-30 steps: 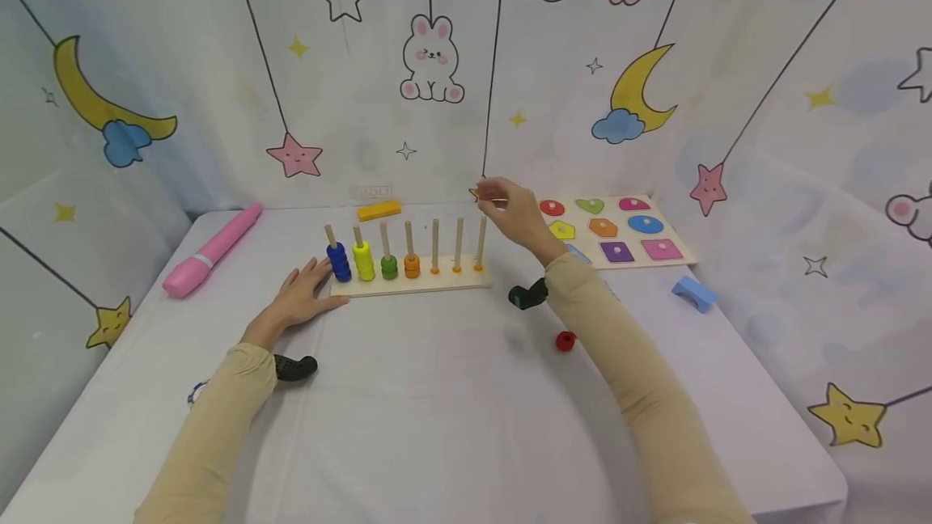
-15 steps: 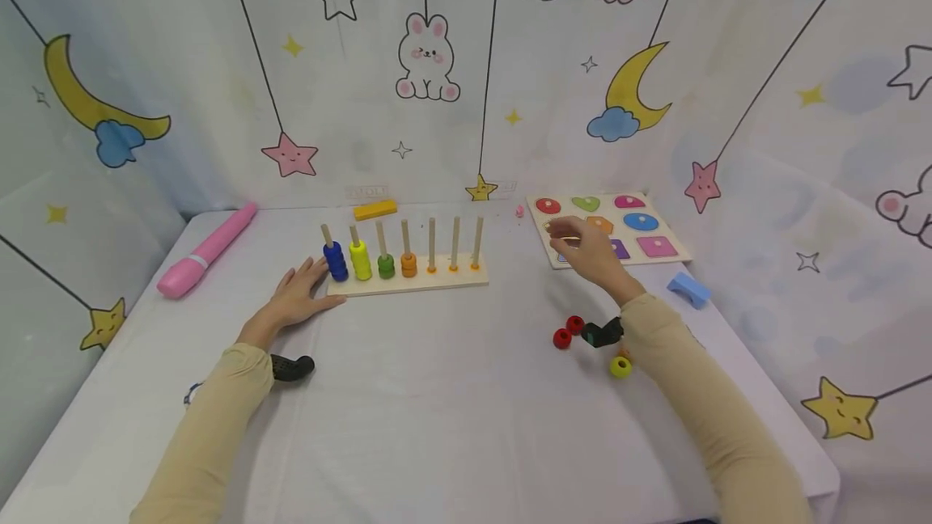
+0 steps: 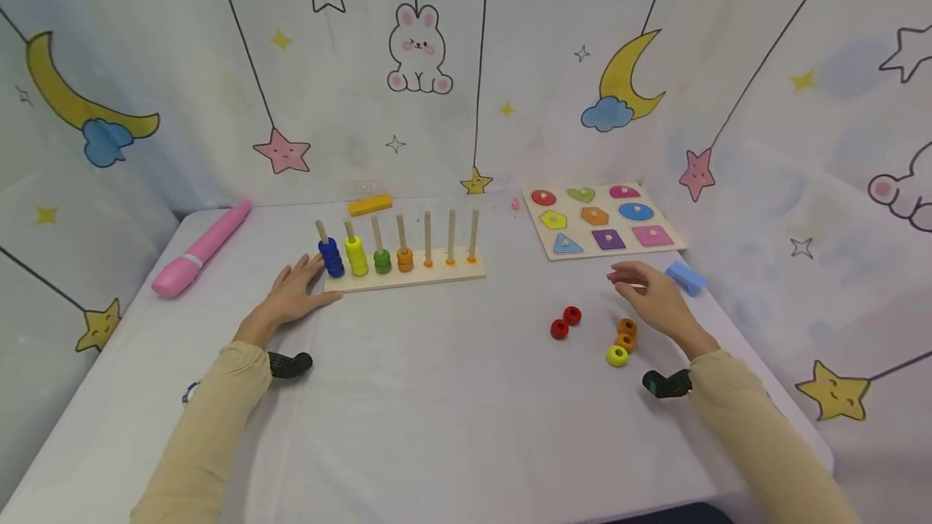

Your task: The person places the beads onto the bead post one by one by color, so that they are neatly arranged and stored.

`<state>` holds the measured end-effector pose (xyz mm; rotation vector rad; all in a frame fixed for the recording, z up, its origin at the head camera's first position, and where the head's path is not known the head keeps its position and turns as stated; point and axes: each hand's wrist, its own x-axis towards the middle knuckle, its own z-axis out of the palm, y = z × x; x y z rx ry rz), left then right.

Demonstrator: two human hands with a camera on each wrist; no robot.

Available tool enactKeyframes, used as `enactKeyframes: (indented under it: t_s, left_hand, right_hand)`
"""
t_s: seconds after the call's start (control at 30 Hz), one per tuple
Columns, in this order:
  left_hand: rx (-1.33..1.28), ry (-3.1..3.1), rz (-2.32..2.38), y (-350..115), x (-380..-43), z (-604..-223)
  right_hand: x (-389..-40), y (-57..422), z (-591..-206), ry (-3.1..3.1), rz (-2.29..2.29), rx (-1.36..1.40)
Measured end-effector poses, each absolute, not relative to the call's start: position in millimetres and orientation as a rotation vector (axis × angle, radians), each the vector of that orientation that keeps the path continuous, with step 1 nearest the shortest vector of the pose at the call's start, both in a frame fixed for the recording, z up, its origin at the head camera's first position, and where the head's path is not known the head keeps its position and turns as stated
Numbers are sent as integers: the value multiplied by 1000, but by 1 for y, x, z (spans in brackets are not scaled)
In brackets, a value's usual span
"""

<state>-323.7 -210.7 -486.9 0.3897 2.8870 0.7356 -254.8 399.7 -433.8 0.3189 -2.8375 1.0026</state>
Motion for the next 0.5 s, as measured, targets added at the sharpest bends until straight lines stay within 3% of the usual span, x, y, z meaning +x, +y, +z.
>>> enactKeyframes:
  t_s: [0.5]
  left_hand:
    - [391,2889,723,-210,-325,-488]
  right_hand:
    - [-222,433,-456,-2971,1105,571]
